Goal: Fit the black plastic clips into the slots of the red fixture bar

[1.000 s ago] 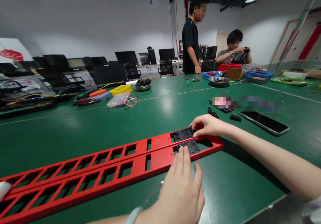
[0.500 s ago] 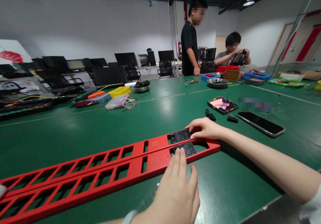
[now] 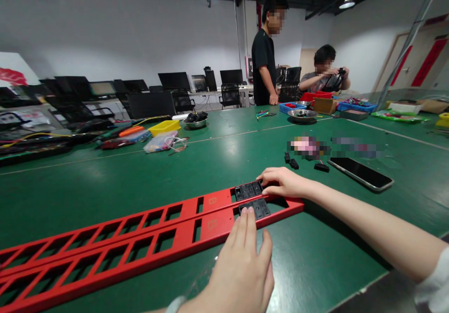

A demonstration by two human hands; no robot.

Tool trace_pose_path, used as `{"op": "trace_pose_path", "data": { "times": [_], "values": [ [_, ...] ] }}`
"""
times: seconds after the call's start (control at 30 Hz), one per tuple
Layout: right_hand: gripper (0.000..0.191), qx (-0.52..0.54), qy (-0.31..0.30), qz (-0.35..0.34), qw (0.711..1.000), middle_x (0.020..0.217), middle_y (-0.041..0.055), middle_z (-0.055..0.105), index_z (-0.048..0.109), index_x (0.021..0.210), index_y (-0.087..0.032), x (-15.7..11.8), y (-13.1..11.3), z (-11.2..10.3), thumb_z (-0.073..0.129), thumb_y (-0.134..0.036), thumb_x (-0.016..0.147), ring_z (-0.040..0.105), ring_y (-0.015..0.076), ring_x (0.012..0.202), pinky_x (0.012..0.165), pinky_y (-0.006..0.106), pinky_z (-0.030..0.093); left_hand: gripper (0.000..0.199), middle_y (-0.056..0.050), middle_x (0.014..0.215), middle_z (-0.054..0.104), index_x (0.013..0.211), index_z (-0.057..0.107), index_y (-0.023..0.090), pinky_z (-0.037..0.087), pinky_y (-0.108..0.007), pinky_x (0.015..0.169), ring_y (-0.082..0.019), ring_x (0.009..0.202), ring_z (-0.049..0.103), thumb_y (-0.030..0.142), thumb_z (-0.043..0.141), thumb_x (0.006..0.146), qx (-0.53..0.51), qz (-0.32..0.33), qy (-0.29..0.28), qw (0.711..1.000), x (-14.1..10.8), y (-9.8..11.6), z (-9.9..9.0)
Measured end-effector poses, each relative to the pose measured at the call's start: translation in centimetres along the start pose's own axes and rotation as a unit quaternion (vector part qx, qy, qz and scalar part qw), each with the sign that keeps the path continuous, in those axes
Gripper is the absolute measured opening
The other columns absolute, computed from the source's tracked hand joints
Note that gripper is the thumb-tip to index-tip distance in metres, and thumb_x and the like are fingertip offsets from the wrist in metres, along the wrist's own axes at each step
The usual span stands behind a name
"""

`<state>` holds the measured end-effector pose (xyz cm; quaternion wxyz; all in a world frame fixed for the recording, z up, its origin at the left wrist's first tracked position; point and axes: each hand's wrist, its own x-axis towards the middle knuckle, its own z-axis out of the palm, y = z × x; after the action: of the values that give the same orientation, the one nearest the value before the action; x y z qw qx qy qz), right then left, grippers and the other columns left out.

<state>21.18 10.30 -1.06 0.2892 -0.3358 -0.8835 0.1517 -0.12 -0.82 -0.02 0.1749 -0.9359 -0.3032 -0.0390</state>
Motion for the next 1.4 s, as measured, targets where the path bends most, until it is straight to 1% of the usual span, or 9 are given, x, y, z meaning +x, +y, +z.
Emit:
{"op": "trace_pose_path", "data": {
  "times": [0.33, 0.57, 0.73, 0.87, 0.93, 1.03, 1.17, 1.27, 1.4],
  "values": [
    [0.014, -0.007, -0.006, 0.015, 1.0, 0.09, 0.0053, 0.059, 0.057, 0.073, -0.016, 0.11, -0.17, 0.06, 0.055, -0.029, 0.076, 0.055, 0.0142, 0.082, 0.072, 0.026, 0.043, 0.043, -0.032, 0.124, 0.039, 0.113, 0.05, 0.01, 0.039, -0.049, 0.089, -0.04, 0.117, 0.028, 0.025, 0.045, 0.073, 0.016, -0.002, 0.002, 1.0, 0.16, 0.2, -0.1],
    [0.018, 0.0, 0.022, 0.02, 1.0, 0.089, 0.0053, 0.06, 0.057, 0.076, -0.015, 0.06, -0.24, 0.11, 0.052, -0.032, 0.078, 0.055, 0.014, 0.082, 0.072, 0.026, 0.042, 0.042, -0.031, 0.123, 0.041, 0.111, 0.051, 0.011, 0.041, -0.049, 0.087, -0.039, 0.116, 0.033, 0.025, 0.046, 0.072, 0.027, 0.006, 0.023, 0.999, 0.23, -0.01, 0.06],
    [0.019, 0.018, 0.054, 0.091, 0.994, 0.086, 0.0044, 0.061, 0.055, 0.087, -0.016, 0.16, -0.06, 0.7, 0.049, -0.032, 0.079, 0.056, 0.0138, 0.079, 0.071, 0.027, 0.042, 0.039, -0.028, 0.124, 0.042, 0.11, 0.052, 0.013, 0.041, -0.048, 0.088, -0.037, 0.117, 0.034, 0.027, 0.046, 0.074, 0.008, -0.007, 0.029, 1.0, 0.18, 0.05, 0.1],
    [0.036, 0.005, 0.074, 0.139, 0.988, 0.101, 0.0084, 0.059, 0.05, 0.102, -0.016, 0.19, -0.04, 0.94, 0.056, -0.037, 0.073, 0.055, 0.0177, 0.091, 0.078, 0.032, 0.042, 0.039, -0.025, 0.126, 0.042, 0.111, 0.052, 0.015, 0.041, -0.047, 0.089, -0.036, 0.118, 0.034, 0.03, 0.045, 0.075, -0.004, -0.015, 0.023, 1.0, 0.12, -0.05, 0.21],
    [0.042, 0.0, 0.057, 0.148, 0.987, 0.109, 0.0106, 0.057, 0.05, 0.108, -0.016, 0.27, -0.06, 0.83, 0.055, -0.04, 0.074, 0.053, 0.0195, 0.099, 0.084, 0.034, 0.04, 0.04, -0.026, 0.127, 0.041, 0.112, 0.051, 0.014, 0.04, -0.048, 0.089, -0.036, 0.118, 0.033, 0.027, 0.046, 0.074, 0.004, -0.007, 0.015, 1.0, 0.12, -0.12, 0.27],
    [0.05, -0.015, 0.001, 0.162, 0.987, 0.118, 0.0112, 0.053, 0.046, 0.118, -0.018, 0.54, -0.17, 0.59, 0.049, -0.045, 0.077, 0.05, 0.0214, 0.106, 0.088, 0.035, 0.038, 0.041, -0.028, 0.126, 0.04, 0.112, 0.05, 0.013, 0.04, -0.049, 0.089, -0.038, 0.118, 0.032, 0.026, 0.046, 0.074, 0.012, 0.0, 0.01, 1.0, 0.16, -0.13, 0.26],
    [0.051, -0.076, -0.072, 0.15, 0.983, 0.126, 0.01, 0.048, 0.04, 0.127, -0.022, 0.9, -0.41, 0.48, 0.034, -0.048, 0.083, 0.043, 0.0247, 0.116, 0.093, 0.041, 0.032, 0.041, -0.03, 0.126, 0.039, 0.113, 0.05, 0.012, 0.039, -0.05, 0.089, -0.039, 0.118, 0.03, 0.025, 0.045, 0.074, 0.014, 0.0, 0.002, 1.0, 0.17, -0.01, 0.13],
    [0.051, -0.095, -0.088, 0.147, 0.981, 0.13, 0.0093, 0.044, 0.036, 0.13, -0.021, 0.95, -0.46, 0.57, 0.026, -0.045, 0.087, 0.039, 0.0238, 0.119, 0.095, 0.041, 0.03, 0.042, -0.031, 0.127, 0.036, 0.115, 0.048, 0.012, 0.038, -0.05, 0.09, -0.039, 0.119, 0.027, 0.024, 0.044, 0.074, 0.011, -0.003, -0.007, 1.0, 0.11, 0.02, 0.1],
    [0.049, -0.094, -0.091, 0.139, 0.982, 0.13, 0.0096, 0.043, 0.039, 0.128, -0.016, 0.87, -0.45, 0.52, 0.024, -0.04, 0.088, 0.039, 0.0215, 0.12, 0.097, 0.037, 0.028, 0.043, -0.031, 0.128, 0.034, 0.116, 0.047, 0.012, 0.036, -0.051, 0.091, -0.04, 0.12, 0.024, 0.025, 0.044, 0.074, 0.004, -0.004, -0.013, 1.0, 0.04, 0.04, 0.03]
  ]
}}
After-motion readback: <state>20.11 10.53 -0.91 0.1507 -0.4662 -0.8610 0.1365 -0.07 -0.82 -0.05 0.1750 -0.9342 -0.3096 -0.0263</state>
